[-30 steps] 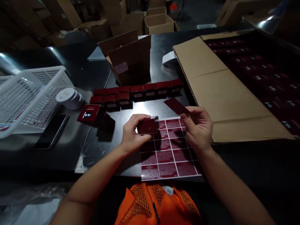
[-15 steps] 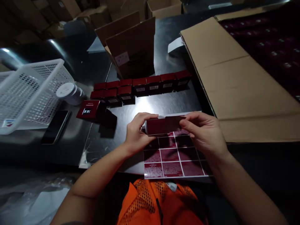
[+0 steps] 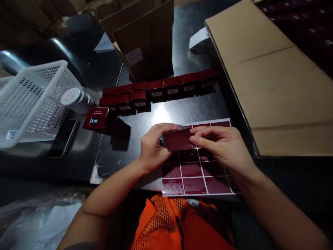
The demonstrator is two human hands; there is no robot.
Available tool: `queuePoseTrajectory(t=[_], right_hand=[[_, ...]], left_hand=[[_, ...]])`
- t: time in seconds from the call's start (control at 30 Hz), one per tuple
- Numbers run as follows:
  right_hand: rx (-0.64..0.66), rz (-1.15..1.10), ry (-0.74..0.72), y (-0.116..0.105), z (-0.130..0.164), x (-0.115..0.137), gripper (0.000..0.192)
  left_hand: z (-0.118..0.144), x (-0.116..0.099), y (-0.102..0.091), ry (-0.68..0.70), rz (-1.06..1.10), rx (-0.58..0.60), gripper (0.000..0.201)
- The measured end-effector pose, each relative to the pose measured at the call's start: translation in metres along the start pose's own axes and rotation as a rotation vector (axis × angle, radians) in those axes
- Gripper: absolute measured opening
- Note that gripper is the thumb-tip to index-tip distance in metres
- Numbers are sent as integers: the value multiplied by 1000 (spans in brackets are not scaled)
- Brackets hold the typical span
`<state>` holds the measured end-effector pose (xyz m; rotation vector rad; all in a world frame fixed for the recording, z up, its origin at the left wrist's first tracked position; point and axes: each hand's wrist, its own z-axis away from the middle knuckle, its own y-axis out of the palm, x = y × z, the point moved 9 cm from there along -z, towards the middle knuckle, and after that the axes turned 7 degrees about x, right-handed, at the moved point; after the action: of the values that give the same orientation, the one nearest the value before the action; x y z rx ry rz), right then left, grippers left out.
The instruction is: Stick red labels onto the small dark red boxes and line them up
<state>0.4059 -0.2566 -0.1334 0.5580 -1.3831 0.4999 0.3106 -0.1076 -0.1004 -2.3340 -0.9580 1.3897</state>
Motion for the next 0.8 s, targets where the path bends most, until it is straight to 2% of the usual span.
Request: queuePoseTrajectory(t=[0.8], right_hand=[[40, 1, 13, 4, -2, -3, 26]], left_hand=[[0, -5, 0, 54, 30, 11, 36]])
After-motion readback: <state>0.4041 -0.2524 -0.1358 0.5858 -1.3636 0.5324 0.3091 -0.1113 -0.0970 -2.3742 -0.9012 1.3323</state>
